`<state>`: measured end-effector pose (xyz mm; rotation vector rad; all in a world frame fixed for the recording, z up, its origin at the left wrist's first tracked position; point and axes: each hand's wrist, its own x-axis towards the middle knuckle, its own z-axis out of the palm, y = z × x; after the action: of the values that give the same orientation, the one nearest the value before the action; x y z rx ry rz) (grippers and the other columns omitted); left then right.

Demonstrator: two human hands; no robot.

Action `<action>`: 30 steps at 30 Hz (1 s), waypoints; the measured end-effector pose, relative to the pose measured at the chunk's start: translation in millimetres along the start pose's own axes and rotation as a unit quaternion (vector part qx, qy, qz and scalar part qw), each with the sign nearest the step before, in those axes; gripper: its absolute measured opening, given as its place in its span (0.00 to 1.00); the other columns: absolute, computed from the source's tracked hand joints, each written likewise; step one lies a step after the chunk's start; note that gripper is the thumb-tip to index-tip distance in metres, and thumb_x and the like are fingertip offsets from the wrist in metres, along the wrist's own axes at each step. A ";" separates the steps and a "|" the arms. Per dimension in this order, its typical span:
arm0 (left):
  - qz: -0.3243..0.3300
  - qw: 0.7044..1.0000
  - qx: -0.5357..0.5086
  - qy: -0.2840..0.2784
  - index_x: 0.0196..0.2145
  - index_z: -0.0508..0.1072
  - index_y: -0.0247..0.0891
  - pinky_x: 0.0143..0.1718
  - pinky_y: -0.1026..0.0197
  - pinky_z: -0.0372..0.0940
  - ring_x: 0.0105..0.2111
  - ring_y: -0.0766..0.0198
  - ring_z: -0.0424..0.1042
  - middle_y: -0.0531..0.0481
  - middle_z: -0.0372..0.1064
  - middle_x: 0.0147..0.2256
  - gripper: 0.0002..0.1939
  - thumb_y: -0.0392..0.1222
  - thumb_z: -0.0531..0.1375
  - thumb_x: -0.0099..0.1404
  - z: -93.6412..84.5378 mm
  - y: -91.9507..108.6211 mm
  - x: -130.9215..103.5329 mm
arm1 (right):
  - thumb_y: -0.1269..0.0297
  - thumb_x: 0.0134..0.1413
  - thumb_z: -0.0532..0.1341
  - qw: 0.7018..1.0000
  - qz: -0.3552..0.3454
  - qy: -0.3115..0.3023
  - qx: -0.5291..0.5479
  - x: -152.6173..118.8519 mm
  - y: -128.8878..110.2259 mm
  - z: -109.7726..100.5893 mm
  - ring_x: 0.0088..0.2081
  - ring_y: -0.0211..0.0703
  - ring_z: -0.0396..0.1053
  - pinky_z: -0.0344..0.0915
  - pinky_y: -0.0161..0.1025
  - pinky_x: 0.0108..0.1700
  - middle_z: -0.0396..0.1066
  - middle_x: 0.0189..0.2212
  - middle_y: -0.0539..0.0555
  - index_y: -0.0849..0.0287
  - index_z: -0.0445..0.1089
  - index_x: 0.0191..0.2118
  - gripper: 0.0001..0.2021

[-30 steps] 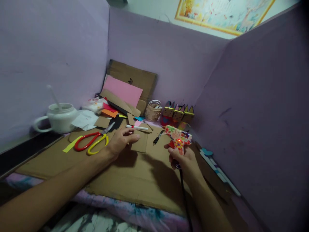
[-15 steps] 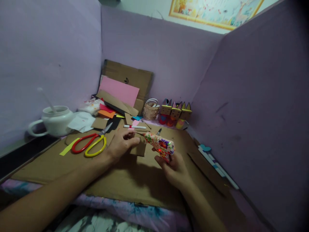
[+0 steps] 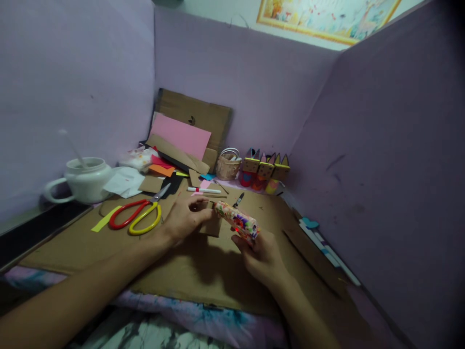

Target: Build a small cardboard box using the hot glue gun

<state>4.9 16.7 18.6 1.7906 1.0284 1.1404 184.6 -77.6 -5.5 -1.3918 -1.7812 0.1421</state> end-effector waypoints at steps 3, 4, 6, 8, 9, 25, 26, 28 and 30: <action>0.013 1.000 0.024 0.007 0.36 0.78 0.37 0.36 0.59 0.61 0.34 0.57 0.68 0.50 0.72 0.31 0.17 0.47 0.64 0.48 -0.6 -2.5 0.0 | 0.66 0.54 0.56 0.999 0.012 0.000 -0.031 -0.2 -0.9 -0.6 0.29 0.47 0.74 0.66 0.36 0.31 0.77 0.32 0.56 0.58 0.71 0.38 0.08; 0.016 0.999 0.030 0.008 0.37 0.78 0.37 0.37 0.58 0.62 0.35 0.57 0.68 0.49 0.73 0.32 0.17 0.47 0.64 0.48 -0.7 -3.1 0.0 | 0.66 0.54 0.56 0.999 0.014 0.000 -0.040 -0.2 -1.0 -0.7 0.28 0.47 0.74 0.66 0.36 0.30 0.77 0.31 0.56 0.58 0.71 0.38 0.08; 0.020 0.999 0.039 0.007 0.37 0.78 0.37 0.38 0.58 0.62 0.36 0.56 0.69 0.49 0.72 0.32 0.17 0.47 0.63 0.50 -0.7 -3.9 -0.1 | 0.66 0.53 0.56 0.999 0.017 -0.001 -0.050 -0.4 -0.6 -0.6 0.28 0.47 0.74 0.65 0.36 0.30 0.77 0.30 0.55 0.58 0.71 0.38 0.09; 0.022 0.999 0.045 0.002 0.36 0.78 0.38 0.37 0.58 0.62 0.34 0.57 0.69 0.50 0.72 0.30 0.16 0.47 0.63 0.50 -0.7 -4.0 -0.1 | 0.66 0.53 0.56 0.998 0.020 -0.004 -0.052 -0.6 0.2 -0.4 0.28 0.47 0.74 0.65 0.36 0.29 0.78 0.30 0.55 0.57 0.71 0.37 0.08; 0.024 0.999 0.047 0.000 0.36 0.78 0.38 0.37 0.58 0.62 0.34 0.57 0.68 0.51 0.71 0.29 0.16 0.48 0.63 0.51 -0.7 -3.9 -0.1 | 0.66 0.53 0.56 0.998 0.021 -0.005 -0.052 -0.7 0.8 -0.3 0.27 0.47 0.74 0.65 0.36 0.29 0.77 0.29 0.55 0.57 0.71 0.37 0.08; 0.027 0.999 0.028 0.002 0.33 0.77 0.37 0.32 0.61 0.59 0.31 0.60 0.65 0.52 0.67 0.27 0.13 0.45 0.62 0.51 -0.8 -1.7 0.0 | 0.67 0.52 0.56 0.997 0.027 -0.005 -0.071 -1.0 3.7 -1.8 0.29 0.49 0.75 0.64 0.36 0.30 0.78 0.30 0.54 0.57 0.71 0.40 0.10; 0.025 0.999 0.025 0.002 0.33 0.77 0.37 0.32 0.61 0.59 0.31 0.60 0.64 0.52 0.67 0.27 0.13 0.45 0.62 0.51 -1.0 -2.0 0.1 | 0.67 0.52 0.56 0.997 0.026 -0.001 -0.071 -1.0 3.1 -2.3 0.29 0.49 0.75 0.64 0.36 0.30 0.78 0.31 0.55 0.57 0.71 0.40 0.10; 0.021 1.000 0.018 0.003 0.33 0.77 0.37 0.31 0.61 0.58 0.29 0.61 0.64 0.53 0.66 0.25 0.13 0.45 0.63 0.51 -1.5 -2.2 0.3 | 0.66 0.53 0.56 0.997 0.028 0.010 -0.075 -1.0 2.2 -3.2 0.29 0.49 0.75 0.65 0.36 0.31 0.78 0.32 0.55 0.57 0.71 0.38 0.09; 0.016 1.000 0.011 0.003 0.32 0.77 0.37 0.30 0.62 0.58 0.28 0.61 0.63 0.53 0.65 0.25 0.12 0.46 0.63 0.51 -2.1 -2.0 0.4 | 0.66 0.53 0.55 0.997 0.031 0.015 -0.076 -1.3 1.9 -3.7 0.29 0.48 0.75 0.65 0.36 0.30 0.78 0.31 0.55 0.57 0.71 0.38 0.09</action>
<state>2.6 18.2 17.6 1.8286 1.0217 1.1583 188.6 -79.4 -4.8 -1.5483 -1.7546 0.0179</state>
